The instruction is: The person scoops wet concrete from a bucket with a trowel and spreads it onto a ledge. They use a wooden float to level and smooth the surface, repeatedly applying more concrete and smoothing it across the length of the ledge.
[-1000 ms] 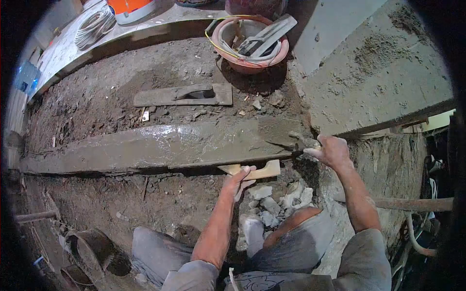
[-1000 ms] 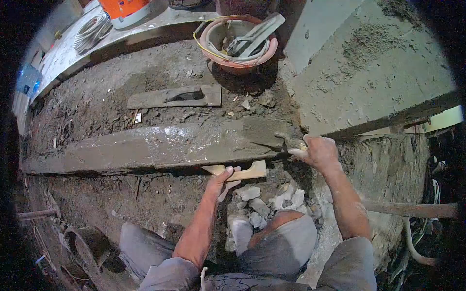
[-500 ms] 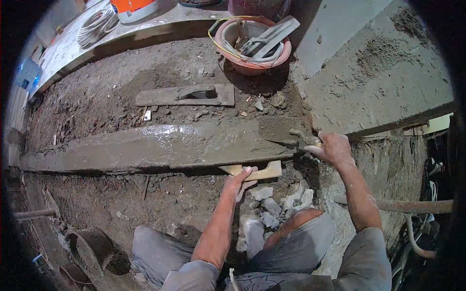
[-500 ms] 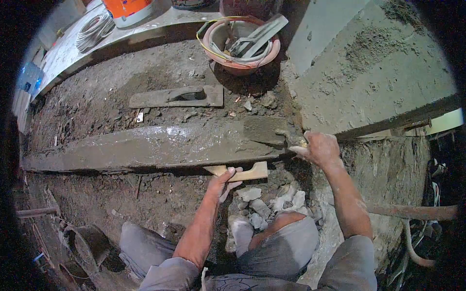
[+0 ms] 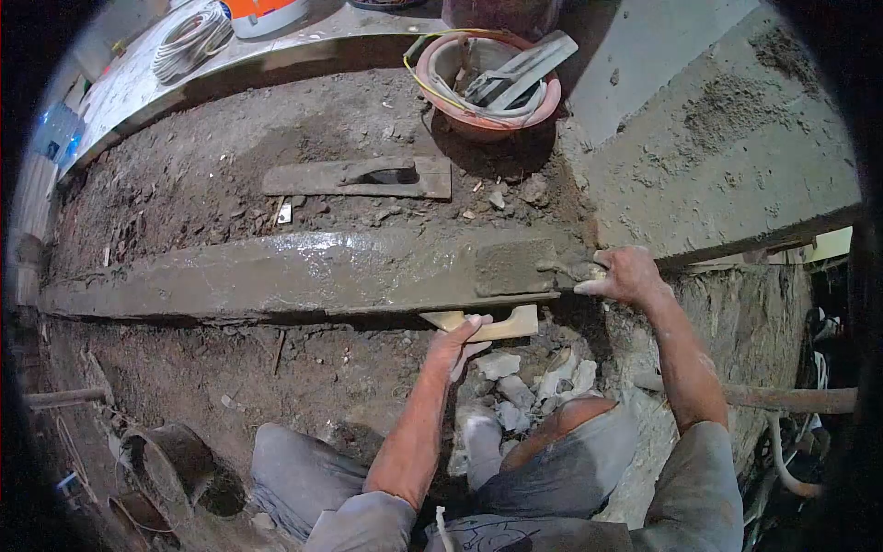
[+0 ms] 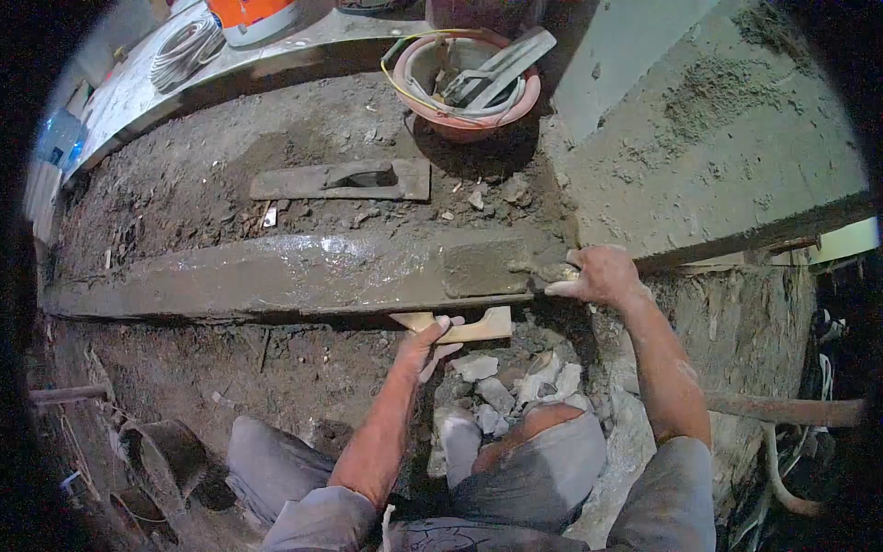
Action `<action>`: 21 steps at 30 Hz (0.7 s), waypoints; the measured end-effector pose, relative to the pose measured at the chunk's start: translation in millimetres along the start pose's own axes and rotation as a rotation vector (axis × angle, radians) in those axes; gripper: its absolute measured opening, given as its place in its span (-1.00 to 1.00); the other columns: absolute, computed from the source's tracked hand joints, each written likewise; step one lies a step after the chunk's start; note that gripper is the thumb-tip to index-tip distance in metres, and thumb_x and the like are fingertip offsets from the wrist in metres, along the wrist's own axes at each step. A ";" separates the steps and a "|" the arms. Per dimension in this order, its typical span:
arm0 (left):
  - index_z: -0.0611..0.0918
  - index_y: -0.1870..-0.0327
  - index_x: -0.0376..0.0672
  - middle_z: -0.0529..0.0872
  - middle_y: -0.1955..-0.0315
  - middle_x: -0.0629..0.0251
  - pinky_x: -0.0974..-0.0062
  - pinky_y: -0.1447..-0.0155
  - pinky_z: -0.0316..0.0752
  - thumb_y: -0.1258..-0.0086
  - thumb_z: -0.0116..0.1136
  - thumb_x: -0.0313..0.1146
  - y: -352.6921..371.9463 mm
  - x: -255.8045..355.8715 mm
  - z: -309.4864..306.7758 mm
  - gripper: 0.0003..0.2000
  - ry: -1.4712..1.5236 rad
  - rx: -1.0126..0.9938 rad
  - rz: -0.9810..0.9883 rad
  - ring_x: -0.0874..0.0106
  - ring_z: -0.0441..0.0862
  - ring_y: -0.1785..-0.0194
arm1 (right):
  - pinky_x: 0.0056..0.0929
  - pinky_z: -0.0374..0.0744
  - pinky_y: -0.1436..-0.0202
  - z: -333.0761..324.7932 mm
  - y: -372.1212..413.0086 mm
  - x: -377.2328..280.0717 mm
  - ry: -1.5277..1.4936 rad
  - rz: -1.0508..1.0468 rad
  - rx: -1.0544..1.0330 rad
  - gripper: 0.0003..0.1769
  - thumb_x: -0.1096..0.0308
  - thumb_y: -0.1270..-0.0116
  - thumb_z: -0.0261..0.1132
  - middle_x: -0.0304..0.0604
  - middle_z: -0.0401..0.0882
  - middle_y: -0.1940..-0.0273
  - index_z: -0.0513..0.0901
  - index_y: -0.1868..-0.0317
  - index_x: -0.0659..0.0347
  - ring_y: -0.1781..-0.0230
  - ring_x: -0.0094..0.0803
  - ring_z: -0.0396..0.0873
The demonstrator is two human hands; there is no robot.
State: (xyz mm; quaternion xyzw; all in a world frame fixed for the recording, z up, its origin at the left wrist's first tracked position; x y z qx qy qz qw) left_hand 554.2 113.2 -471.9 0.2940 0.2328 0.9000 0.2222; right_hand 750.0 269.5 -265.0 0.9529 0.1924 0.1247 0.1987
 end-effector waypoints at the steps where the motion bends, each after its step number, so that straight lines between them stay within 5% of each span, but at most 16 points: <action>1: 0.48 -0.16 -0.17 0.59 -0.09 0.18 0.16 -0.25 0.36 -0.31 0.21 -0.14 -0.7 -0.1 0.7 -0.54 0.004 -0.012 0.002 0.32 0.50 -0.17 | -0.08 0.52 0.16 0.7 -1.2 -2.4 0.000 -0.036 0.006 -0.27 -0.44 0.04 0.25 0.02 0.64 0.39 0.63 0.33 0.16 0.26 0.00 0.61; 12: 0.49 -0.13 -0.16 0.61 -0.06 0.19 0.19 -0.19 0.41 -0.29 0.23 -0.14 2.6 2.8 5.0 -0.55 -0.009 -0.031 -0.015 0.33 0.52 -0.14 | -0.07 0.52 0.14 -7.6 -11.0 -31.4 -0.049 -0.173 0.063 -0.29 -0.40 0.03 0.28 0.05 0.64 0.38 0.65 0.30 0.16 0.25 0.01 0.61; 21: 0.51 -0.10 -0.15 0.63 -0.03 0.21 0.14 -0.18 0.42 -0.29 0.24 -0.18 1.4 3.1 2.2 -0.59 0.010 -0.008 0.008 0.31 0.55 -0.10 | -0.03 0.53 0.16 16.8 -37.1 -38.7 -0.482 0.017 -0.118 -0.27 -0.38 -0.04 0.25 0.16 0.64 0.32 0.64 0.32 0.26 0.26 0.09 0.61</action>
Point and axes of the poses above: each hand's wrist, its own y-axis away from the middle knuckle, its own z-axis out of the palm, x = y × z, the point moved 7 cm from there along -y, towards the middle knuckle
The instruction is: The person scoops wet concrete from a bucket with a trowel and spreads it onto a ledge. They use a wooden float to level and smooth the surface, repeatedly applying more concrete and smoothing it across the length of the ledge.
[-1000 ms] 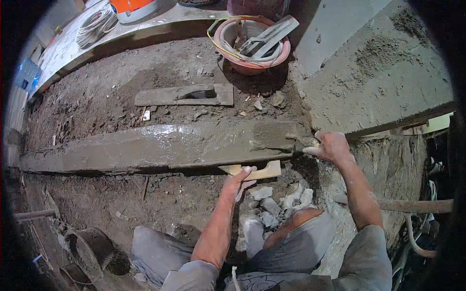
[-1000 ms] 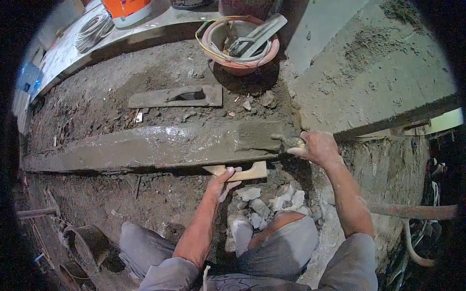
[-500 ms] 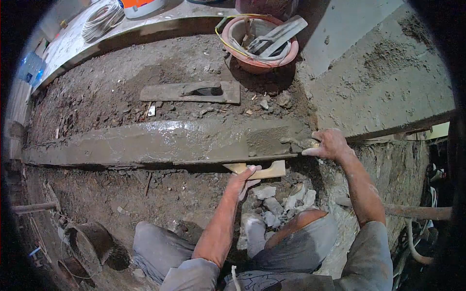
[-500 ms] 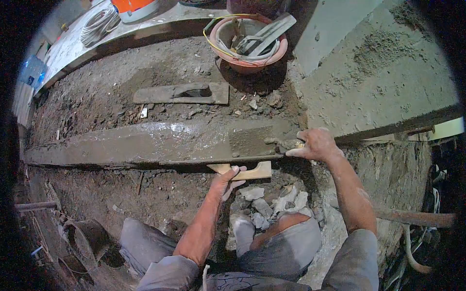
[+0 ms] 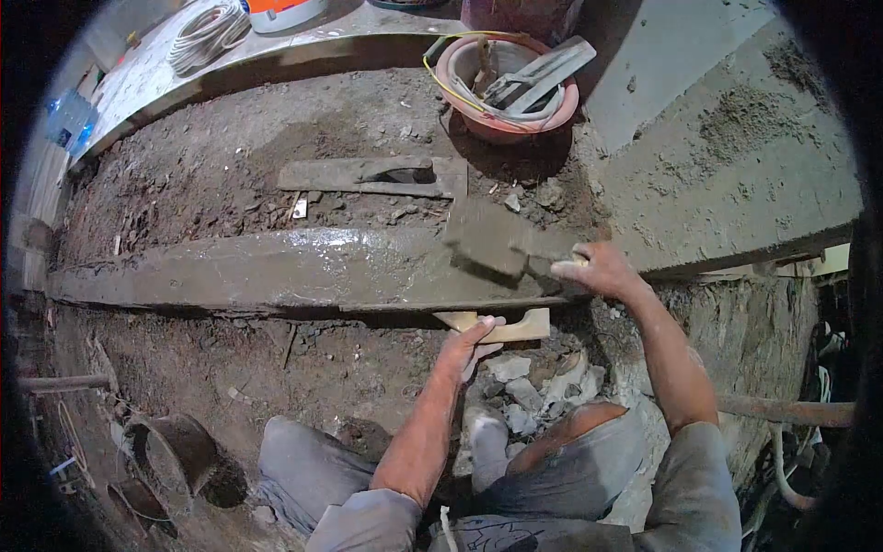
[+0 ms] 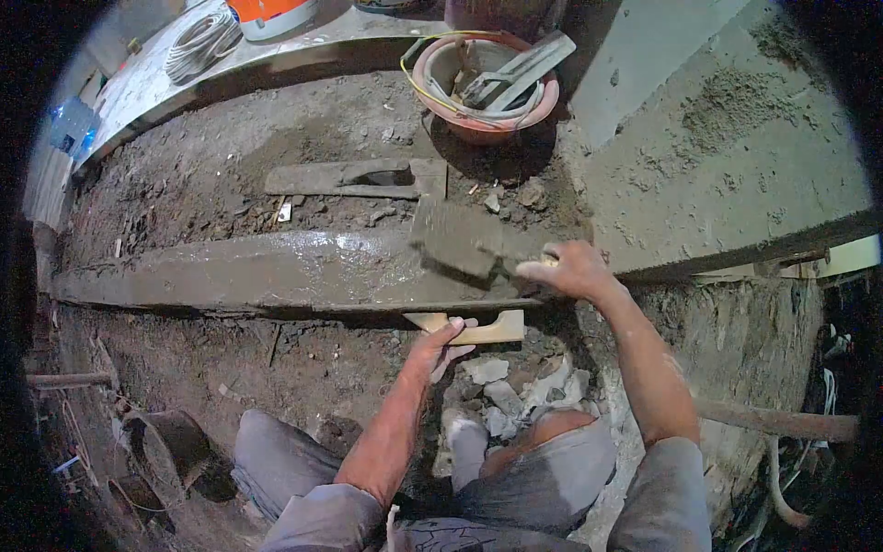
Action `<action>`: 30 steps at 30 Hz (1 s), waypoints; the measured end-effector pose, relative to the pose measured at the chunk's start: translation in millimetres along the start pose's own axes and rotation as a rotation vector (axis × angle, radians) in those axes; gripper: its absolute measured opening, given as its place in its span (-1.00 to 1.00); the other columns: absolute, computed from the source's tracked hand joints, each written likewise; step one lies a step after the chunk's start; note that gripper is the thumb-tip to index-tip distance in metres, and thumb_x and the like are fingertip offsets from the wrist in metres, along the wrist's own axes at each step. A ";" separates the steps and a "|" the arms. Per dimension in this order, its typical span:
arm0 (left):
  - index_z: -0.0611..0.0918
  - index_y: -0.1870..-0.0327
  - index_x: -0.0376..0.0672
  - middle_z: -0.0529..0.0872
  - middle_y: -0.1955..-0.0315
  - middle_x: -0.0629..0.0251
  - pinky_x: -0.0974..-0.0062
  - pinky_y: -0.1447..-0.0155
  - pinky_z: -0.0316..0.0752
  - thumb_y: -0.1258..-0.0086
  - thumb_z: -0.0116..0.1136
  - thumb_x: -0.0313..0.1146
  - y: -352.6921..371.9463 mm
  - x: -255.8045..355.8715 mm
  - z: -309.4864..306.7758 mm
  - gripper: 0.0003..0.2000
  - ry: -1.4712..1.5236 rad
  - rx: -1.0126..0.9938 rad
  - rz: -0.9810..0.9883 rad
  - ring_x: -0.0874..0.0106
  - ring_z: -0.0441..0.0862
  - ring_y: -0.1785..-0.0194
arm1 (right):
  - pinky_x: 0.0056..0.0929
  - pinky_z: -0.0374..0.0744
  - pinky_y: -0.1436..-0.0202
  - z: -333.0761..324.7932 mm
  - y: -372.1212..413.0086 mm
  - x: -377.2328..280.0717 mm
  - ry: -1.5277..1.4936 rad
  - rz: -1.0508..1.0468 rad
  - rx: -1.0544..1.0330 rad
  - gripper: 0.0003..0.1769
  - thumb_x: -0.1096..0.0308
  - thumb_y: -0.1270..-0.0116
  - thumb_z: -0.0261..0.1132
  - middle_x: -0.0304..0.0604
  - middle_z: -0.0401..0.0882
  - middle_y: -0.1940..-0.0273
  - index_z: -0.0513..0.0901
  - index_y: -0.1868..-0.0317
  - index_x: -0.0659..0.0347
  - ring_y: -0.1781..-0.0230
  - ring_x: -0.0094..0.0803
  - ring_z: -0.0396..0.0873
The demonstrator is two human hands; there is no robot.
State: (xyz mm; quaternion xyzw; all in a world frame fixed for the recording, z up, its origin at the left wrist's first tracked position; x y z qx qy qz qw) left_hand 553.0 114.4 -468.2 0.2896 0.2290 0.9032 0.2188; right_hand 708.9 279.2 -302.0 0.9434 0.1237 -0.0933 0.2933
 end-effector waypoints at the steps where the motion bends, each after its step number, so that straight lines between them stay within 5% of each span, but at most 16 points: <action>1: 0.52 -0.09 -0.14 0.63 -0.03 0.21 0.13 -0.18 0.42 -0.29 0.24 -0.19 -0.6 -1.2 -0.5 -0.60 0.000 0.002 -0.008 0.31 0.55 -0.10 | -0.04 0.53 0.18 -3.5 -4.7 -0.1 0.013 -0.037 0.136 -0.28 -0.36 -0.06 0.24 0.16 0.63 0.34 0.63 0.32 0.26 0.27 0.08 0.61; 3: 0.52 -0.09 -0.13 0.63 -0.03 0.20 0.14 -0.18 0.42 -0.29 0.24 -0.19 -0.7 -1.4 -1.2 -0.61 -0.005 0.002 -0.007 0.31 0.55 -0.10 | -0.04 0.54 0.20 -9.6 -5.0 -7.0 0.026 -0.072 0.273 -0.29 -0.35 -0.08 0.23 0.15 0.63 0.35 0.63 0.31 0.26 0.29 0.07 0.62; 5: 0.52 -0.08 -0.12 0.63 -0.03 0.20 0.14 -0.18 0.42 -0.30 0.24 -0.20 -1.0 -1.2 -0.4 -0.62 -0.010 0.000 -0.004 0.30 0.55 -0.10 | -0.08 0.53 0.25 -22.2 0.9 -21.2 0.375 -0.019 0.436 -0.42 -0.21 -0.10 0.31 0.07 0.63 0.28 0.58 0.27 0.22 0.31 0.07 0.59; 8: 0.52 -0.08 -0.12 0.63 -0.03 0.20 0.14 -0.18 0.42 -0.30 0.23 -0.19 -1.5 1.5 0.6 -0.62 0.003 -0.012 0.008 0.31 0.55 -0.11 | -0.05 0.56 0.24 -25.1 13.1 -24.0 0.288 -0.082 0.613 -0.37 -0.28 -0.17 0.20 0.10 0.65 0.33 0.61 0.21 0.21 0.27 0.04 0.62; 12: 0.52 -0.08 -0.12 0.63 -0.03 0.20 0.14 -0.18 0.41 -0.31 0.22 -0.18 0.1 -1.7 -0.8 -0.62 -0.008 -0.004 -0.010 0.31 0.54 -0.11 | -0.05 0.56 0.20 -19.0 6.5 -36.2 0.166 -0.077 0.406 -0.32 -0.34 -0.17 0.15 0.11 0.65 0.28 0.62 0.21 0.22 0.24 0.04 0.62; 14: 0.52 -0.09 -0.12 0.63 -0.03 0.19 0.14 -0.19 0.41 -0.32 0.21 -0.19 -3.4 -0.6 -0.5 -0.63 -0.019 -0.006 -0.002 0.31 0.54 -0.11 | -0.05 0.55 0.14 3.0 -5.2 -49.9 0.317 -0.143 0.094 -0.26 -0.40 -0.16 0.10 0.13 0.64 0.31 0.63 0.20 0.21 0.21 0.05 0.62; 18: 0.51 -0.11 -0.15 0.62 -0.04 0.20 0.18 -0.21 0.40 -0.33 0.19 -0.18 -4.0 -4.1 -2.7 -0.61 0.002 -0.003 -0.016 0.33 0.53 -0.12 | -0.02 0.53 0.13 22.1 -16.5 -81.4 0.362 -0.313 -0.013 -0.27 -0.40 -0.15 0.11 0.16 0.63 0.37 0.66 0.25 0.20 0.26 0.11 0.60; 23: 0.49 -0.15 -0.18 0.61 -0.06 0.21 0.20 -0.22 0.39 -0.33 0.18 -0.16 -3.8 -5.7 0.5 -0.56 -0.015 -0.064 -0.047 0.34 0.52 -0.13 | -0.03 0.52 0.11 24.7 -27.2 -74.6 0.383 -0.340 -0.061 -0.25 -0.42 -0.18 0.05 0.17 0.63 0.34 0.67 0.22 0.19 0.22 0.09 0.60; 30: 0.50 -0.14 -0.17 0.60 -0.07 0.20 0.16 -0.22 0.38 -0.32 0.20 -0.13 -4.1 -4.8 -1.6 -0.56 -0.024 -0.029 -0.005 0.31 0.51 -0.15 | -0.04 0.53 0.14 14.2 20.8 46.2 0.301 -0.024 0.122 -0.24 -0.42 -0.16 0.06 0.16 0.63 0.35 0.66 0.32 0.22 0.22 0.08 0.60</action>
Point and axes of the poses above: each hand's wrist, its own y-axis away from the middle knuckle, its own z-axis out of the palm, x = y × z, the point moved 7 cm from there along -y, towards the middle knuckle
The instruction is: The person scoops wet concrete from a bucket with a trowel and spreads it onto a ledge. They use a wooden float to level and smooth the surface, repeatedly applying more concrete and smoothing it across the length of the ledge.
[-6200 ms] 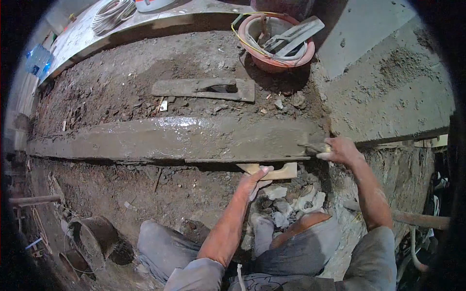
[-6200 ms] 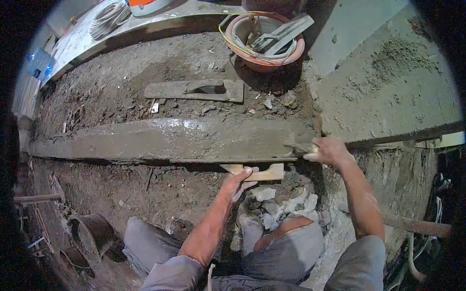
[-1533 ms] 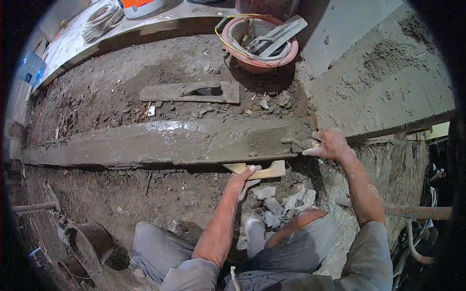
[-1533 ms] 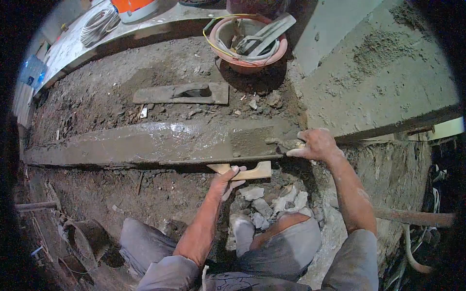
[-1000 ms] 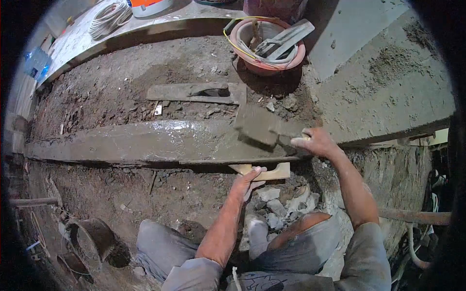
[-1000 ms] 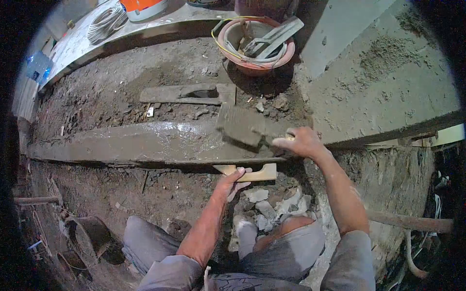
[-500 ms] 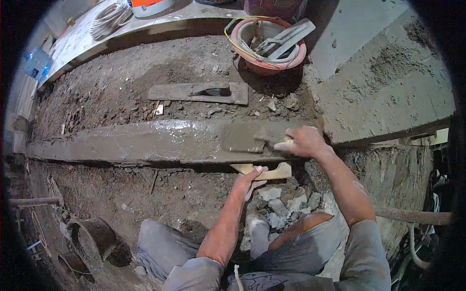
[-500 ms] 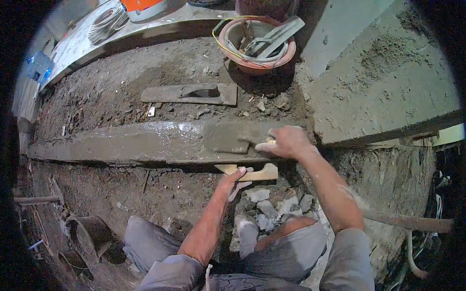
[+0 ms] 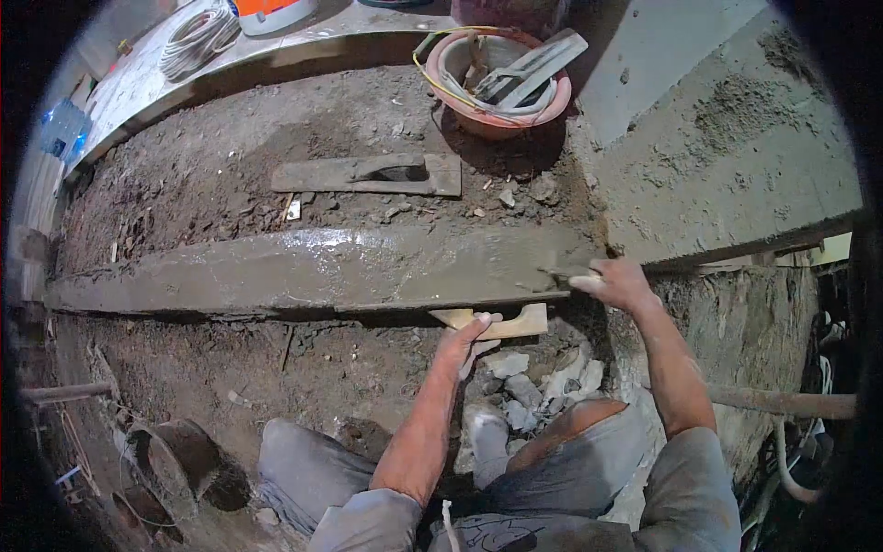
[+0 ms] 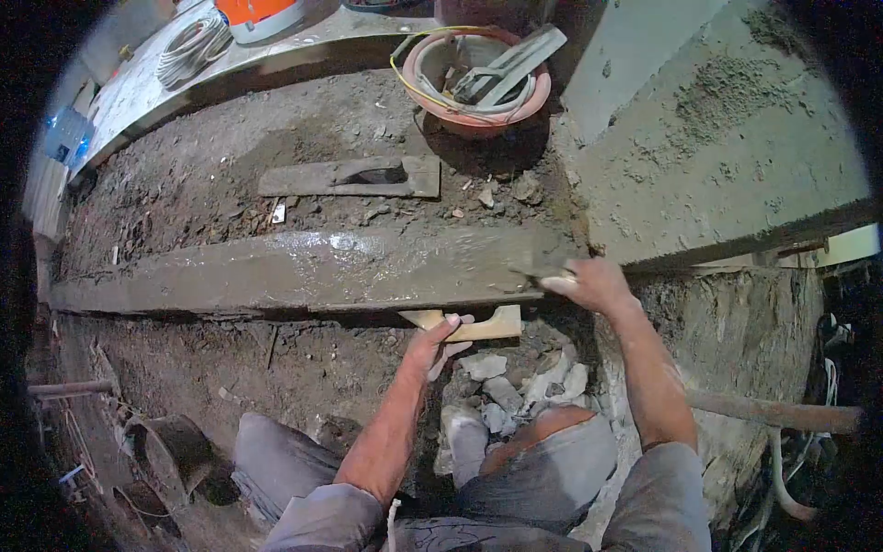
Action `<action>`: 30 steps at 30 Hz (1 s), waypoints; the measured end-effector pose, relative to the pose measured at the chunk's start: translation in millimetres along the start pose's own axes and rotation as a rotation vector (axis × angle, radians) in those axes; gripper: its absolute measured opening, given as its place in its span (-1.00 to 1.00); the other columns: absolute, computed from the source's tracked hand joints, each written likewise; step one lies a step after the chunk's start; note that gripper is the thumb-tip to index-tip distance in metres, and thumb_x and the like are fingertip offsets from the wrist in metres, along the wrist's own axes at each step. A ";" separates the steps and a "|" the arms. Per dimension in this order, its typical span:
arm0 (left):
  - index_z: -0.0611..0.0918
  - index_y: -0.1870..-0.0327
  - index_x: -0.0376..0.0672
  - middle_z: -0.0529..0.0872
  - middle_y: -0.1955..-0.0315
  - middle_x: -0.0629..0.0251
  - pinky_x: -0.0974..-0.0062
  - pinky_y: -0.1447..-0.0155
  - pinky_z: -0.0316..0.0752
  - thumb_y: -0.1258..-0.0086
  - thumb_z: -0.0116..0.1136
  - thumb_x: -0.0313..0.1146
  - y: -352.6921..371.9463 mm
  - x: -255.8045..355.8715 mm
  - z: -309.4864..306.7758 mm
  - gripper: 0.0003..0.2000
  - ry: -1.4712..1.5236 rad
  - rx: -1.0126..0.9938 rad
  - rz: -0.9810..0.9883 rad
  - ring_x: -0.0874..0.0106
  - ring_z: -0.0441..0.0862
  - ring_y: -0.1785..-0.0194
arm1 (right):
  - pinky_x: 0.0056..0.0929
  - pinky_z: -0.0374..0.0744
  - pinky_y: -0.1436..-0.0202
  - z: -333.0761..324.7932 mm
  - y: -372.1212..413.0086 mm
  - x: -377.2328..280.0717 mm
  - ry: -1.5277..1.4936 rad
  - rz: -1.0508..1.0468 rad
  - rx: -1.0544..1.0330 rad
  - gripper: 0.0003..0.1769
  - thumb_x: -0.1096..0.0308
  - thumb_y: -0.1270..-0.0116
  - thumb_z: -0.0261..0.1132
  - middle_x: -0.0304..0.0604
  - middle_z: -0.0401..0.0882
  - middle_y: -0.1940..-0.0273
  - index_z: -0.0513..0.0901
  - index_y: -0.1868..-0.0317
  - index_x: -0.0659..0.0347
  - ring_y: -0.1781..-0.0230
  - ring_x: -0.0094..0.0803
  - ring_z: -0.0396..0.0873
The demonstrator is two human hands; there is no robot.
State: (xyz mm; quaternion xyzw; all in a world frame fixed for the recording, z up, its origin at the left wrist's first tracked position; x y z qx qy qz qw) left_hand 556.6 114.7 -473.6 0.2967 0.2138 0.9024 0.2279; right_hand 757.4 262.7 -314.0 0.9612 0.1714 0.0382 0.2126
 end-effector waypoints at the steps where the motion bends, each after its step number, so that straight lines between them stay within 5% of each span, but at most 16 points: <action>1: 0.50 -0.14 -0.17 0.61 -0.06 0.20 0.14 -0.21 0.38 -0.32 0.20 -0.13 0.7 0.5 0.1 -0.56 0.008 0.001 0.010 0.30 0.51 -0.15 | -0.03 0.52 0.15 2.2 10.1 19.5 -0.029 0.099 0.031 -0.26 -0.40 -0.17 0.08 0.16 0.63 0.36 0.66 0.33 0.23 0.23 0.09 0.60; 8: 0.49 -0.14 -0.16 0.62 -0.04 0.17 0.15 -0.19 0.40 -0.30 0.22 -0.15 4.4 6.1 5.9 -0.55 0.000 0.036 0.007 0.30 0.55 -0.11 | -0.04 0.49 0.22 -3.9 41.7 45.1 -0.277 0.243 0.111 -0.34 -0.30 -0.17 0.18 0.19 0.60 0.39 0.64 0.35 0.26 0.29 0.13 0.58; 16: 0.49 -0.14 -0.18 0.61 -0.06 0.21 0.20 -0.23 0.37 -0.32 0.18 -0.11 4.1 5.4 5.2 -0.54 -0.053 0.044 -0.007 0.31 0.50 -0.15 | -0.06 0.52 0.11 -2.8 -8.4 -16.2 -0.104 -0.031 -0.012 -0.28 -0.38 -0.20 0.05 0.14 0.64 0.32 0.65 0.28 0.20 0.20 0.08 0.60; 27: 0.45 -0.17 -0.16 0.60 -0.07 0.19 0.24 -0.20 0.43 -0.34 0.17 -0.18 2.5 5.0 5.3 -0.56 -0.016 0.040 0.007 0.32 0.51 -0.15 | -0.04 0.50 0.13 9.4 64.1 69.6 -0.149 0.358 0.055 -0.29 -0.34 -0.20 0.09 0.16 0.63 0.33 0.64 0.30 0.26 0.20 0.10 0.59; 30: 0.45 -0.17 -0.16 0.59 -0.08 0.18 0.23 -0.19 0.44 -0.34 0.17 -0.19 0.5 2.0 4.5 -0.57 -0.009 0.028 0.003 0.32 0.51 -0.15 | -0.04 0.50 0.12 3.0 51.0 52.3 -0.254 0.264 0.123 -0.28 -0.35 -0.21 0.07 0.18 0.62 0.33 0.64 0.30 0.26 0.20 0.11 0.58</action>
Point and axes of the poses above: each hand's wrist, its own y-axis away from the middle knuckle, its own z-axis out of the palm, x = y × z, the point moved 7 cm from there along -y, towards the middle knuckle
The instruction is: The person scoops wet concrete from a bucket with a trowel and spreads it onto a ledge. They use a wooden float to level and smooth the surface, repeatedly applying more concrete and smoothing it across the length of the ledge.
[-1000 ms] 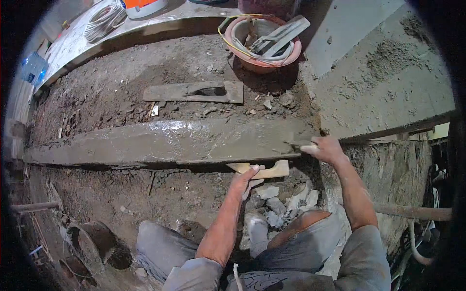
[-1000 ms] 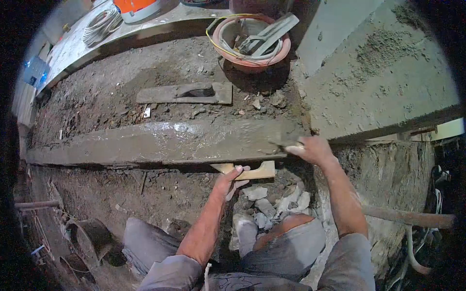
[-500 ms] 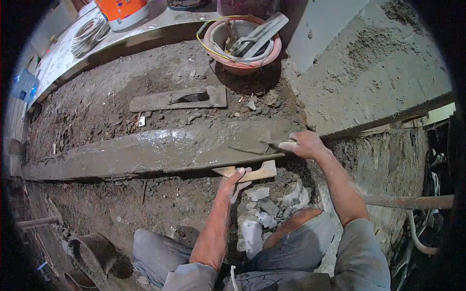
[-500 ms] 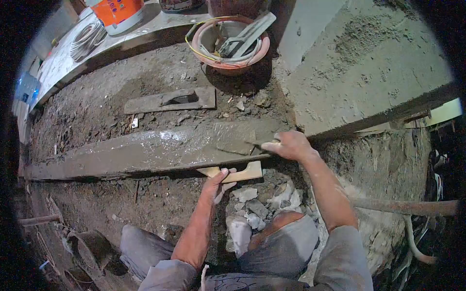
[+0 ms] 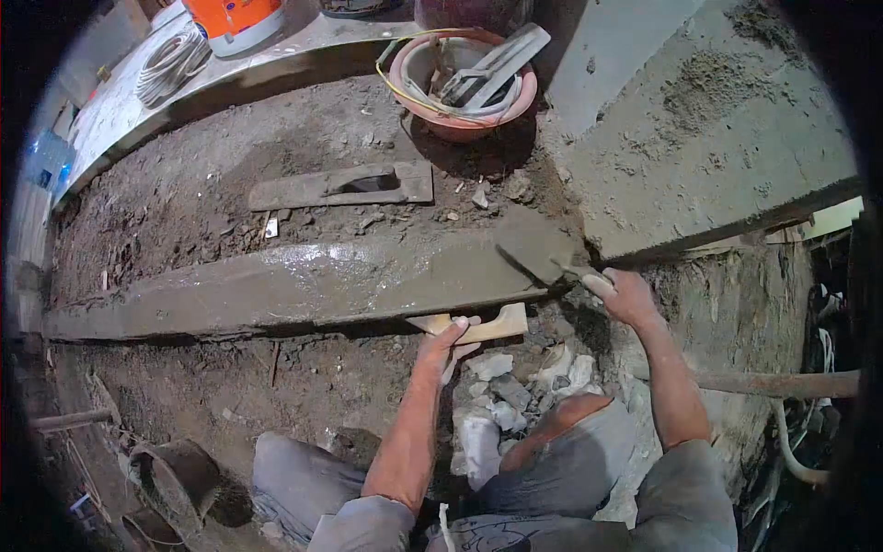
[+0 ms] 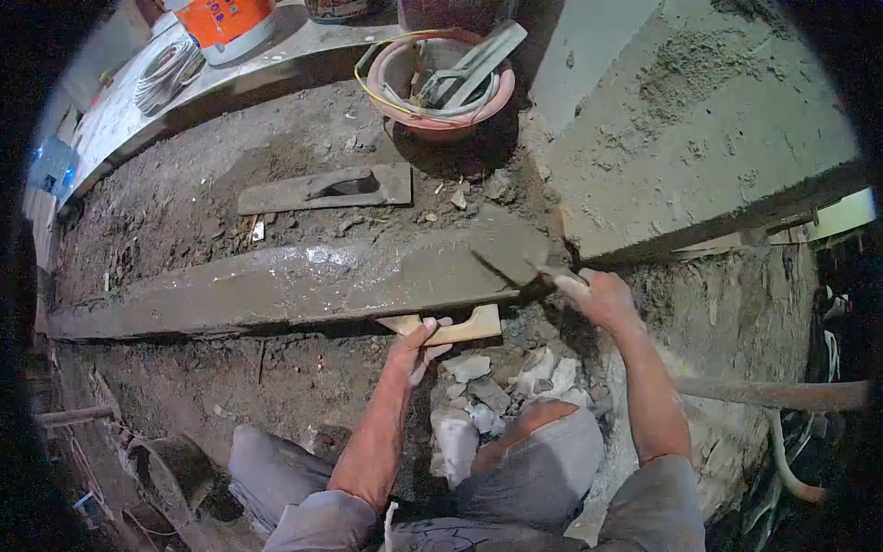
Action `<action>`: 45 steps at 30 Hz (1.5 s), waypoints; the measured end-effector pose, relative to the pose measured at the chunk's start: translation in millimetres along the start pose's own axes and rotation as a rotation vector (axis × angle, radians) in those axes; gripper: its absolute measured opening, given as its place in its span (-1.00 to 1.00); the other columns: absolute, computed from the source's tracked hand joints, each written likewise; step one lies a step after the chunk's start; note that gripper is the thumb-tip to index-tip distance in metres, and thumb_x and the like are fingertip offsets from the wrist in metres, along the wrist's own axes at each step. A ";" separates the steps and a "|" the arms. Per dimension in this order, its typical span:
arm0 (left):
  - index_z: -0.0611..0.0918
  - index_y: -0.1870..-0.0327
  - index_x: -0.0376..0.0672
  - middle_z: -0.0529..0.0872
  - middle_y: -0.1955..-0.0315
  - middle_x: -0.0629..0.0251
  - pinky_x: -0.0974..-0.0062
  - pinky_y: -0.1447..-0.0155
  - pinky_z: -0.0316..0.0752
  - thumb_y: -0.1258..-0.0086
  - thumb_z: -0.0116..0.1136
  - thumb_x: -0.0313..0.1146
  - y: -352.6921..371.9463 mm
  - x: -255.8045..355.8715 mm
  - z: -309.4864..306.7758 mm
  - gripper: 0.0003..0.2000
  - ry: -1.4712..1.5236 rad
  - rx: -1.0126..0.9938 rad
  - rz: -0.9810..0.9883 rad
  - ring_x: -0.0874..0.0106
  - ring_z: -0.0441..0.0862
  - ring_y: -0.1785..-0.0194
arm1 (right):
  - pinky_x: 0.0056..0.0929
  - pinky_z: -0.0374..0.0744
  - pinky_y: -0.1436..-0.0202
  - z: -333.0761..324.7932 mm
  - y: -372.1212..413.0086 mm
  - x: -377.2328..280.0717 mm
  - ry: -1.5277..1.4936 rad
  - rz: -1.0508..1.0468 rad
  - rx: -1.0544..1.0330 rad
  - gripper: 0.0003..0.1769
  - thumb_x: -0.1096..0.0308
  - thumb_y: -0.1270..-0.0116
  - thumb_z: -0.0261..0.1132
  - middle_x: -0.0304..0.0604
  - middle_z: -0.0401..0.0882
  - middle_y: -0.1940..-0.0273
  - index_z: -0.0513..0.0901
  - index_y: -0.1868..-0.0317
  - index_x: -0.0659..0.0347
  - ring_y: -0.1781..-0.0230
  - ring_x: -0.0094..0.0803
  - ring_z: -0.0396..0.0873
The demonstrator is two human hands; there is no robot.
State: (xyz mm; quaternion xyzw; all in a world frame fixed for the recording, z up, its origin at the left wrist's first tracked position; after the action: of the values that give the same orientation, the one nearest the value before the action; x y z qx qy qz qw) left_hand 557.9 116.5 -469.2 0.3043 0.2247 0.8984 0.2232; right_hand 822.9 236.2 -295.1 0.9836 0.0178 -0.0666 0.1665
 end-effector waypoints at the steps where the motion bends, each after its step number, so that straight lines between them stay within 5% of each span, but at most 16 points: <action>1: 0.45 -0.17 -0.16 0.59 -0.08 0.18 0.22 -0.18 0.45 -0.33 0.18 -0.19 0.8 1.3 -0.4 -0.56 -0.003 0.002 0.005 0.32 0.51 -0.15 | -0.05 0.50 0.11 5.8 -10.1 -26.0 0.030 -0.064 -0.047 -0.28 -0.35 -0.21 0.06 0.19 0.62 0.32 0.65 0.29 0.24 0.19 0.10 0.59; 9: 0.44 -0.18 -0.18 0.59 -0.08 0.16 0.21 -0.20 0.43 -0.30 0.23 -0.17 5.3 6.8 8.7 -0.52 -0.016 0.008 -0.008 0.32 0.49 -0.17 | -0.09 0.53 0.02 33.5 -35.2 -177.9 0.257 -0.404 -0.307 -0.20 -0.42 -0.22 -0.04 0.11 0.66 0.21 0.68 0.17 0.23 0.14 0.04 0.62; 21: 0.45 -0.16 -0.18 0.61 -0.05 0.18 0.24 -0.17 0.46 -0.26 0.27 -0.18 3.1 1.9 7.7 -0.51 -0.002 0.033 -0.035 0.33 0.52 -0.14 | -0.01 0.51 0.10 10.8 12.8 32.0 0.101 0.143 -0.049 -0.24 -0.38 -0.23 0.02 0.22 0.62 0.28 0.63 0.26 0.28 0.17 0.13 0.58; 30: 0.47 -0.13 -0.20 0.60 -0.05 0.19 0.30 -0.14 0.52 -0.31 0.23 -0.18 -13.7 -24.4 24.2 -0.55 0.043 0.004 -0.071 0.34 0.54 -0.12 | -0.03 0.50 0.20 9.7 -0.8 -26.2 -0.142 -0.019 0.122 -0.35 -0.26 -0.25 0.12 0.24 0.58 0.39 0.60 0.32 0.30 0.27 0.18 0.57; 36: 0.50 -0.16 -0.27 0.53 -0.14 0.20 0.28 -0.34 0.33 -0.35 0.18 -0.13 -24.9 -67.7 87.8 -0.53 0.057 -0.215 -0.158 0.35 0.42 -0.26 | -0.16 0.44 0.36 -16.1 12.9 -28.9 -0.248 0.002 0.218 -0.46 -0.11 -0.23 0.23 0.19 0.51 0.50 0.56 0.38 0.32 0.49 0.08 0.51; 41: 0.62 0.03 -0.26 0.67 0.13 0.31 0.45 -0.07 0.45 -0.30 0.23 -0.09 -16.1 -126.9 90.6 -0.59 -0.250 -0.212 -0.157 0.46 0.57 0.06 | -0.30 0.41 0.39 -42.2 28.6 -18.0 -0.339 -0.048 0.311 -0.52 -0.02 -0.26 0.22 0.03 0.43 0.57 0.52 0.37 0.34 0.56 -0.34 0.33; 43: 0.65 0.14 -0.24 0.69 0.26 0.37 0.49 0.10 0.46 -0.27 0.27 -0.11 6.4 -135.8 77.2 -0.65 -0.586 -0.081 -0.216 0.52 0.56 0.23 | -0.31 0.41 0.38 -42.4 30.3 -17.9 -0.356 -0.034 0.311 -0.51 -0.03 -0.26 0.22 0.02 0.42 0.57 0.52 0.37 0.34 0.55 -0.38 0.31; 45: 0.65 0.15 -0.23 0.69 0.25 0.37 0.49 0.12 0.46 -0.26 0.28 -0.13 25.6 -132.0 73.6 -0.66 -0.588 -0.115 -0.231 0.53 0.56 0.24 | -0.32 0.41 0.38 -43.3 31.8 -22.6 -0.373 -0.029 0.318 -0.51 -0.04 -0.26 0.22 0.00 0.41 0.58 0.52 0.37 0.34 0.53 -0.42 0.29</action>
State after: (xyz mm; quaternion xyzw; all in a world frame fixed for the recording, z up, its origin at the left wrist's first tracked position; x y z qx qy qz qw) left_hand 693.1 44.8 -461.8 0.5100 0.1325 0.7520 0.3960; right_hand 807.8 220.2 -241.2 0.9678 -0.0102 -0.2515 0.0089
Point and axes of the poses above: each hand's wrist, its own y-axis away from the middle knuckle, its own z-axis out of the palm, x = y × z, the point moved 7 cm from there along -y, towards the middle knuckle
